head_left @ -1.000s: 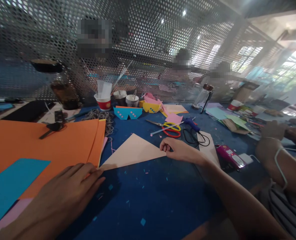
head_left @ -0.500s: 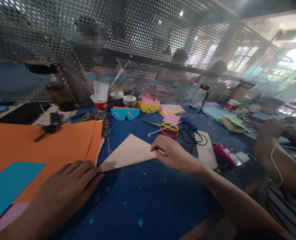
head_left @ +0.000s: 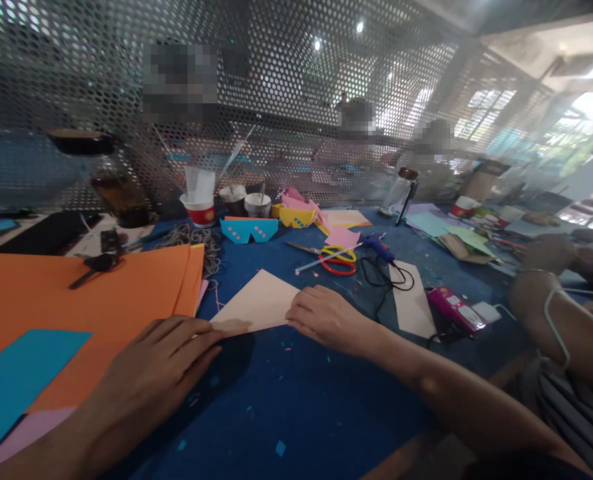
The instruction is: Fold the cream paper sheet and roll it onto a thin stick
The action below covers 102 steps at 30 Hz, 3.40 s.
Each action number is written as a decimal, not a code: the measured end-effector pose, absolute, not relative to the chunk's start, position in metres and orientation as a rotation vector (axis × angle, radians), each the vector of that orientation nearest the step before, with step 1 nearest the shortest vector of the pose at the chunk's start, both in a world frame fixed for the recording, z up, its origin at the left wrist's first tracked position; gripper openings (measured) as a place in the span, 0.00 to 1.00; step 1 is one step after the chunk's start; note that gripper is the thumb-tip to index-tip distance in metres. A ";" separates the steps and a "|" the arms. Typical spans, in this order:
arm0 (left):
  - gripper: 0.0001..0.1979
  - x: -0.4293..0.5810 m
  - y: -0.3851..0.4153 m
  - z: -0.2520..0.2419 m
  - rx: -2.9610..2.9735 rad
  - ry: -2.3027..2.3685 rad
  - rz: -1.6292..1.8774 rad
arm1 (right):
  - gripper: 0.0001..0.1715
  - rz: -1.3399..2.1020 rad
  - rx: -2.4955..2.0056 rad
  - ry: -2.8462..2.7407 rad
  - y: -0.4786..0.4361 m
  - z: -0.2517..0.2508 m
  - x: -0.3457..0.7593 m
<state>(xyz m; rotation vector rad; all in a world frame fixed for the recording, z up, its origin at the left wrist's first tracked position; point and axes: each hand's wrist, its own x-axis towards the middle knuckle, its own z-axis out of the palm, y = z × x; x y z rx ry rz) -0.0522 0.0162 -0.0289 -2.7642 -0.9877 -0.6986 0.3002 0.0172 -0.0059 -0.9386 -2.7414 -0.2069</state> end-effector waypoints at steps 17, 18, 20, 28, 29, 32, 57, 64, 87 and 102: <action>0.18 -0.036 0.032 -0.039 -2.794 -0.900 -0.746 | 0.14 -0.176 -0.937 -2.685 0.013 -0.003 0.299; 0.17 -0.035 0.031 -0.037 -2.794 -0.889 -0.763 | 0.15 -0.148 -0.940 -2.683 0.012 -0.002 0.299; 0.18 -0.033 0.029 -0.033 -2.805 -0.893 -0.789 | 0.15 -0.111 -0.952 -2.683 0.011 -0.001 0.300; 0.24 -0.031 0.028 -0.036 -2.886 -1.147 -0.856 | 0.14 -0.084 -1.009 -2.647 0.010 -0.001 0.297; 0.26 -0.031 0.028 -0.036 -2.892 -1.168 -0.854 | 0.13 -0.084 -1.027 -2.634 0.011 -0.003 0.297; 0.29 -0.030 0.031 -0.035 -2.907 -1.247 -0.835 | 0.13 -0.087 -1.088 -2.595 0.015 -0.009 0.296; 0.20 -0.039 0.033 -0.049 -2.783 -1.008 -0.570 | 0.08 0.335 -1.534 -2.391 0.018 0.001 0.289; 0.21 -0.040 0.030 -0.050 -2.699 -0.838 -0.621 | 0.12 0.350 -1.588 -2.364 0.018 0.004 0.289; 0.24 -0.026 0.009 -0.049 -2.694 -0.903 -0.595 | 0.09 0.408 -1.591 -2.397 0.021 0.007 0.296; 0.28 -0.023 0.010 -0.040 -2.745 -0.922 -0.609 | 0.22 0.274 -1.632 -2.407 0.024 -0.001 0.303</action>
